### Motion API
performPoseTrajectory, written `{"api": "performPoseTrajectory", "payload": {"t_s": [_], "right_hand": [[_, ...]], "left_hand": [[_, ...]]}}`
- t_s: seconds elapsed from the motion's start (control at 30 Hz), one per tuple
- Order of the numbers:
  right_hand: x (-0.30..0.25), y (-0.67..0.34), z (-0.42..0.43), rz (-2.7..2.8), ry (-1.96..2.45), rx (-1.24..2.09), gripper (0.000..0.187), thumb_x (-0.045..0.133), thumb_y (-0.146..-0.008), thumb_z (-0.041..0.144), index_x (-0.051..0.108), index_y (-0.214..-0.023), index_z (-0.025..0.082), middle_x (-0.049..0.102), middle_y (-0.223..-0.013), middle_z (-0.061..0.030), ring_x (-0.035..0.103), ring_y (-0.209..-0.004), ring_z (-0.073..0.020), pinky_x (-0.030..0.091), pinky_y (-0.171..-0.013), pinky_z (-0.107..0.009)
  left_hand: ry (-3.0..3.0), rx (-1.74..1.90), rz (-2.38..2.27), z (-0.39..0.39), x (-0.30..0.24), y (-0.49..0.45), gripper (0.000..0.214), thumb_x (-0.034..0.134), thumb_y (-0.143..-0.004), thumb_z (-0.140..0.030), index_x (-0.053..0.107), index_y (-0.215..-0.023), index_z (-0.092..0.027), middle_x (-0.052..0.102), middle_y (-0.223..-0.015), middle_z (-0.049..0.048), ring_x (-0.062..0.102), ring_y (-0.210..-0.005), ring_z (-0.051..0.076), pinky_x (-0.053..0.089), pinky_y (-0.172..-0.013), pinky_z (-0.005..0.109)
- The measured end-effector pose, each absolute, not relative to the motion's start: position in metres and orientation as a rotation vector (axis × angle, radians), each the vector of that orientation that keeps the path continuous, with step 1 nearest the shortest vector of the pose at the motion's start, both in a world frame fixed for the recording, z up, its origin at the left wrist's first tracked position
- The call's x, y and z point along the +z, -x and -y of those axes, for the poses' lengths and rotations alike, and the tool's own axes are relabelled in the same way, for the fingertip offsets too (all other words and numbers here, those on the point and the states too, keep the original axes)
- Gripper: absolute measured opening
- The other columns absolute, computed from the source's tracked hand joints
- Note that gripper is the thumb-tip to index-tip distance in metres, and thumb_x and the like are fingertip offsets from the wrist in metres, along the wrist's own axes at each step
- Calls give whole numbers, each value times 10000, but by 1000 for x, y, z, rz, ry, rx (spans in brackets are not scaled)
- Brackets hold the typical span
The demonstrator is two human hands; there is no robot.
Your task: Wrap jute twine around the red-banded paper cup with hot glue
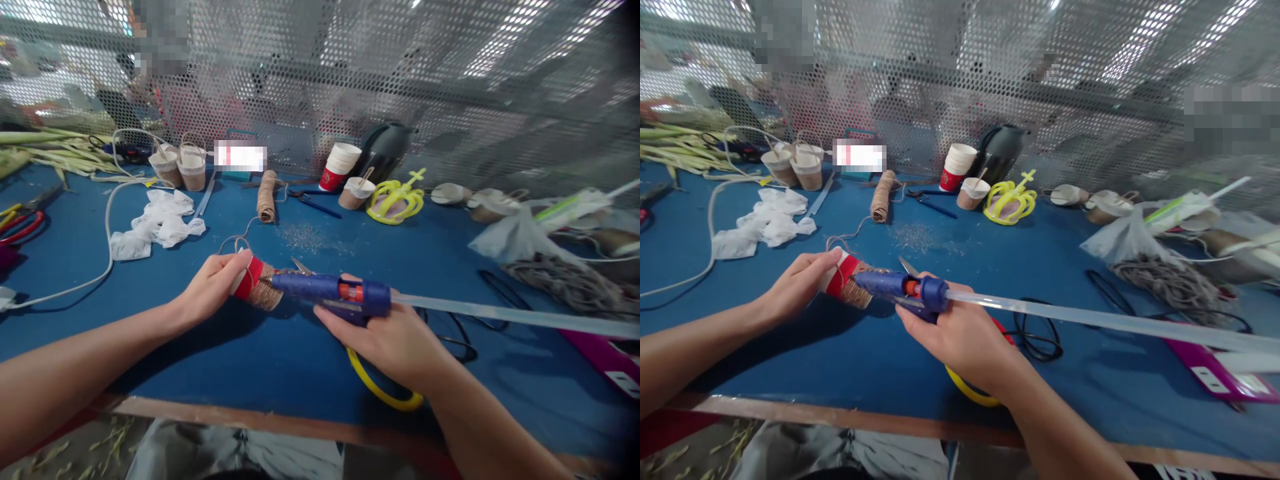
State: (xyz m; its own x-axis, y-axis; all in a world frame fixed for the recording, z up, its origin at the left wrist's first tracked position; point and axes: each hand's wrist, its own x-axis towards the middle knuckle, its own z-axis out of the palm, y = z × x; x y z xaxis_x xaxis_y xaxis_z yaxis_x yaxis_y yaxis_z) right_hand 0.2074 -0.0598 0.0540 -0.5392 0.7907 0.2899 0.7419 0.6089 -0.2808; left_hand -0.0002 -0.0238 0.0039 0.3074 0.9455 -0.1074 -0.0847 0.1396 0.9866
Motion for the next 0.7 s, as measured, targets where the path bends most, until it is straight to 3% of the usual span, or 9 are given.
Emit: {"api": "performPoseTrajectory", "payload": {"t_s": [0.13, 0.33, 0.7], "right_hand": [[54, -206, 60, 2505, 1215, 98, 217, 445, -766, 212, 644, -683, 231, 643, -658, -58, 607, -671, -206, 482, -610, -303], [53, -203, 62, 2374, 1283, 239, 190, 447, -763, 191, 613, -677, 225, 592, -565, -30, 538, -501, -157, 455, -499, -264], [46, -207, 66, 2334, 1319, 324, 159, 457, -783, 223, 560, -662, 220, 545, -567, -4, 476, -479, -130, 420, -455, -244]], "left_hand": [[-1177, 950, -981, 24, 6, 0, 457, 485, -753, -503, 678, -778, -90, 678, -640, 53, 595, -580, 149, 468, -607, 234], [-1176, 940, -959, 24, 7, -1, 432, 498, -753, -483, 682, -787, -94, 686, -652, 54, 603, -587, 149, 474, -623, 236], [-1216, 931, -1006, 25, 8, -2, 465, 470, -760, -499, 687, -811, -91, 691, -670, 73, 613, -620, 172, 486, -626, 259]]}}
